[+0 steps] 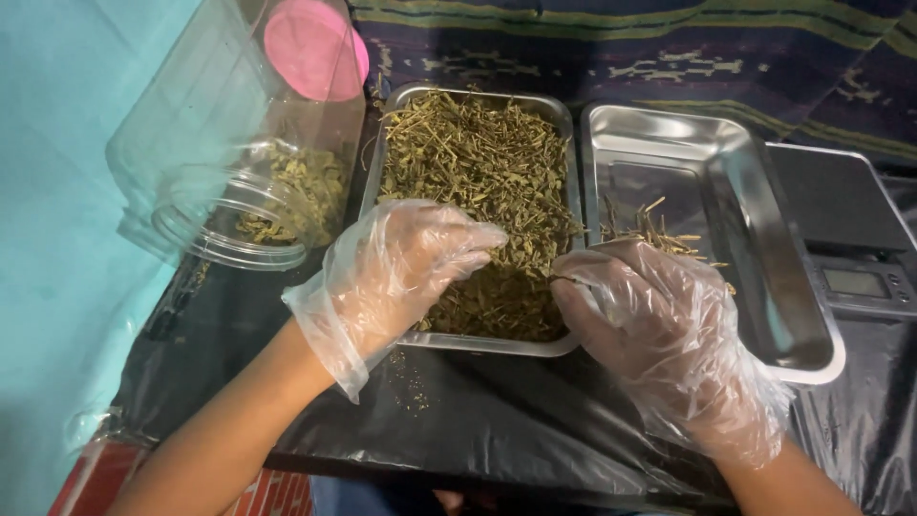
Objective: Sorting dried tea leaves by manually removing stems and debris and placing them in a separate tray.
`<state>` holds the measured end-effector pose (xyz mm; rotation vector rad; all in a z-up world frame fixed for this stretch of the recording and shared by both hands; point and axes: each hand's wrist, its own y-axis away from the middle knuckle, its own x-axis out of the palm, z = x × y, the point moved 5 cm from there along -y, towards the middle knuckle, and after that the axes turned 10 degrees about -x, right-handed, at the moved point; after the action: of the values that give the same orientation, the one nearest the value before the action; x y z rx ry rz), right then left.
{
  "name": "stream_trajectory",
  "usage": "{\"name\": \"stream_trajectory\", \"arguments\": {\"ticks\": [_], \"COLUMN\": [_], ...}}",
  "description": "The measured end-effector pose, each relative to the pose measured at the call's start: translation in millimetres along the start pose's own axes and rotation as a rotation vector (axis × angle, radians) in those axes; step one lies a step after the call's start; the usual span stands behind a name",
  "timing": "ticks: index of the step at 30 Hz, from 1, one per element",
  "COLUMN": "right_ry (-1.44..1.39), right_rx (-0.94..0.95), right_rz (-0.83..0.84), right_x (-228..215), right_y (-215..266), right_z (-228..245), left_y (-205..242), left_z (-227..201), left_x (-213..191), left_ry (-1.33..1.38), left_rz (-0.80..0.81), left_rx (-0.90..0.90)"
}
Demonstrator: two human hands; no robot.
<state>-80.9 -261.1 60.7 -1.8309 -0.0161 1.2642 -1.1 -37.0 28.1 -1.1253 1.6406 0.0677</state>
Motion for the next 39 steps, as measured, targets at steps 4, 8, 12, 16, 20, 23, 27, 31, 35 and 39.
{"name": "stream_trajectory", "arguments": {"ticks": [4,8,12,16,20,23,27,31,35,39], "right_ry": [0.041,0.037,-0.029,0.053,-0.051,-0.050,0.007,-0.042,-0.058,-0.060], "right_rx": [0.010,0.064,0.033,-0.018,-0.101,-0.162,-0.144,-0.068,-0.021,0.018], "right_rz": [-0.009,0.027,0.029,0.014,0.038,0.015,0.033,0.030,-0.005,-0.051], "right_x": [1,4,2,6,2,9,7,5,-3,2], "right_y": [3,6,2,7,-6,2,2,3,0,21], "right_z": [-2,-4,-2,-4,0,-3,-1,-2,-1,-12], "left_y": [1,0,-2,-1,0,-1,0,1,2,14], "left_z": [-6,-12,-17,-20,-31,-35,-37,-39,-38,-47], "left_x": [-6,-5,2,11,8,6,7,6,3,-20], "left_ry": [0.038,0.058,0.070,0.096,0.204,0.208,0.250,0.210,0.125,-0.038], "left_rz": [-0.063,-0.066,-0.021,-0.016,-0.018,-0.036,-0.033,-0.044,-0.073,-0.156], "left_rx": [0.010,0.019,-0.015,-0.003,0.074,0.106,0.126,0.110,0.050,0.154]}}
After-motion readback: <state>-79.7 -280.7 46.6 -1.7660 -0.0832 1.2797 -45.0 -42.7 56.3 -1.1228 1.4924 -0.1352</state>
